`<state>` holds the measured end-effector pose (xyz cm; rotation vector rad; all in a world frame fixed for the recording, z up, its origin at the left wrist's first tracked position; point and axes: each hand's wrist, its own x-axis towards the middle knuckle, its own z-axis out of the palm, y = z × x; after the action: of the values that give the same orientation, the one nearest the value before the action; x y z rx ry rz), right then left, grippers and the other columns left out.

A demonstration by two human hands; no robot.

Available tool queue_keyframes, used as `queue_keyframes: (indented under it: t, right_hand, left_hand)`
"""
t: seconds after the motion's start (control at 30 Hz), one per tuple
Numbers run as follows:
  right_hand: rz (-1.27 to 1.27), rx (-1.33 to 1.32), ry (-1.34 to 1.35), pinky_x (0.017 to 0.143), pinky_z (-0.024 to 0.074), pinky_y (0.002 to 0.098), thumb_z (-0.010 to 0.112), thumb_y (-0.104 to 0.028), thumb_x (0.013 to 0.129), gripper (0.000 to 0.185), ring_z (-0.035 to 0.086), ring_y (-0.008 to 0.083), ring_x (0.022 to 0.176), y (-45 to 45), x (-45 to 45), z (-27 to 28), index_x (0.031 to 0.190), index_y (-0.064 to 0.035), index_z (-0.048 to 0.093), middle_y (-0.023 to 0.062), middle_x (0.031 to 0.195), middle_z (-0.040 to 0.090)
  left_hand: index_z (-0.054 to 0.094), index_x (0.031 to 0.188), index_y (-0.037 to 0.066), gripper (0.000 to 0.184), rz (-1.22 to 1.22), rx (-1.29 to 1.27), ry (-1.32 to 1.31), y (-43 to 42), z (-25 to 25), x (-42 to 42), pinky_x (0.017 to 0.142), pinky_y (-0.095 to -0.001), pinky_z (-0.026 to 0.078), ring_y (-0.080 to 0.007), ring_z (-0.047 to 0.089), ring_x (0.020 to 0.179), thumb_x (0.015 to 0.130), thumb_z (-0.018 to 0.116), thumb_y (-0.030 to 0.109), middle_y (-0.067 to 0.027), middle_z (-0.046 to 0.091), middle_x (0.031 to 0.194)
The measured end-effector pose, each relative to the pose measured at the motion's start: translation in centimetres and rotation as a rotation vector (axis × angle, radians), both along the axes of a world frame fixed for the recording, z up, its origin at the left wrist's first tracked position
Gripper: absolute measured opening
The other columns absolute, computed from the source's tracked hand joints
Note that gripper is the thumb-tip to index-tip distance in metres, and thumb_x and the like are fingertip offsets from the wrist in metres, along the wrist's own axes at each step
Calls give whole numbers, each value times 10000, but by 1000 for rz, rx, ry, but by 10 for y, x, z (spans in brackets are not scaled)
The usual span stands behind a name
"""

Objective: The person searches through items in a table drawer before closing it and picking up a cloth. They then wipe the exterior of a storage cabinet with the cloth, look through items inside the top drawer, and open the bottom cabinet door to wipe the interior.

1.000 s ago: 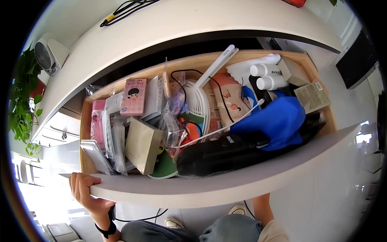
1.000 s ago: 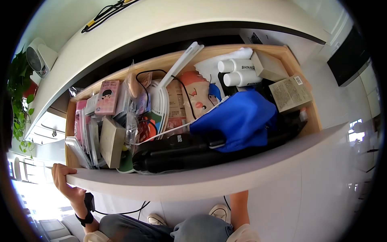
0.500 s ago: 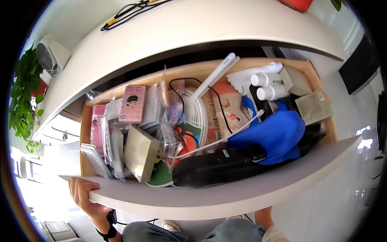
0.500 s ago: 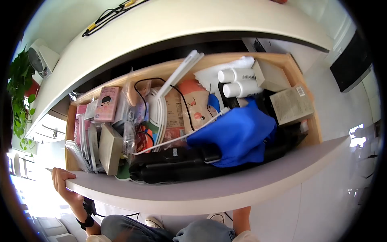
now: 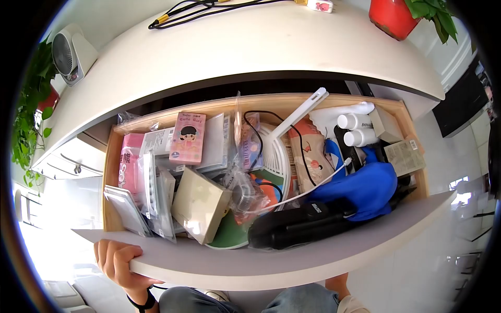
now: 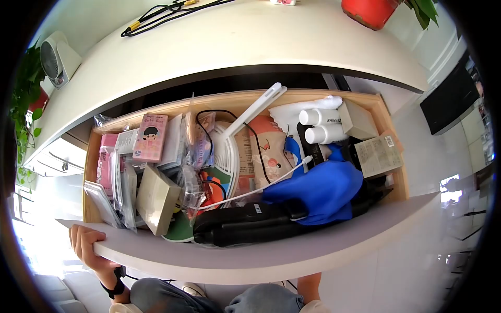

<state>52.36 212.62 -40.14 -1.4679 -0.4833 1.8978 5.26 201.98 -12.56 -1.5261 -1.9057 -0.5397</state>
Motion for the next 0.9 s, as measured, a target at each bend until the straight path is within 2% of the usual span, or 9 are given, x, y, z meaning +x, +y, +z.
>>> queue_keyframes:
  t: [0.13, 0.3, 0.37, 0.47, 0.57, 0.7, 0.77, 0.83, 0.9]
  right_hand:
    - [-6, 7, -44, 735, 443, 262, 498, -143, 880, 174, 527, 170, 784, 4, -1, 10, 1000, -23, 535, 67, 896, 545]
    - [9, 52, -127, 754, 448, 261, 492, -148, 898, 182, 535, 173, 804, 31, -14, 16, 1020, -18, 533, 73, 922, 552]
    - [5, 83, -181, 761, 450, 261, 490, -150, 905, 186, 538, 174, 813, 44, -15, 22, 1028, -16, 532, 76, 932, 554]
    - [-26, 200, -303, 773, 454, 261, 487, -152, 916, 191, 543, 176, 825, 72, -14, 38, 1040, -14, 531, 80, 947, 558]
    - [-69, 409, -477, 784, 457, 260, 484, -155, 927, 196, 548, 178, 838, 107, -7, 67, 1052, -11, 529, 84, 963, 563]
    - [-246, 837, -666, 799, 461, 260, 479, -159, 941, 203, 554, 181, 854, 147, 6, 146, 1068, -7, 527, 89, 984, 568]
    - [-589, 961, -678, 623, 428, 207, 463, -152, 950, 199, 495, 103, 667, 149, -49, 230, 1075, -14, 533, 23, 799, 528]
    - [-413, 1154, -776, 462, 252, 186, 449, -137, 955, 170, 303, 36, 511, 142, -51, 290, 1041, -26, 544, -49, 626, 373]
    - [-477, 1344, -736, 451, 158, 212, 448, -129, 952, 141, 200, 29, 499, 136, -63, 323, 996, -30, 538, -60, 598, 270]
  left_hand:
    - [484, 649, 104, 628, 81, 9, -41, 2, 1, 7, 567, -346, 359, -211, 459, 555, 660, 614, 718, -10, 446, 574]
    - [530, 692, 117, 543, 6, -64, -108, 0, 11, 5, 567, -340, 376, -206, 494, 551, 659, 657, 644, 9, 517, 601]
    - [514, 674, 103, 578, 4, -71, -149, -3, 10, 6, 565, -349, 357, -226, 473, 544, 644, 659, 661, -17, 479, 584]
    - [524, 678, 114, 560, -10, -82, -129, -2, 9, 6, 569, -345, 358, -212, 471, 538, 634, 666, 654, -2, 485, 572]
    - [570, 706, 142, 430, -32, -115, -147, 1, 19, 5, 572, -242, 361, -121, 507, 581, 662, 715, 545, 62, 555, 649]
    - [585, 722, 153, 430, -86, -118, -132, -3, 17, 1, 572, -228, 359, -84, 511, 598, 699, 689, 570, 73, 563, 664]
    - [594, 732, 152, 424, -121, -76, -139, -4, 14, 0, 571, -226, 366, -79, 516, 599, 733, 663, 570, 68, 571, 674]
    - [602, 744, 142, 415, -163, -65, -170, -3, 17, 0, 567, -227, 371, -89, 520, 598, 758, 647, 554, 62, 573, 676]
    - [610, 760, 124, 408, -207, -119, -231, -4, 22, -3, 560, -231, 375, -106, 521, 596, 775, 635, 531, 47, 572, 676]
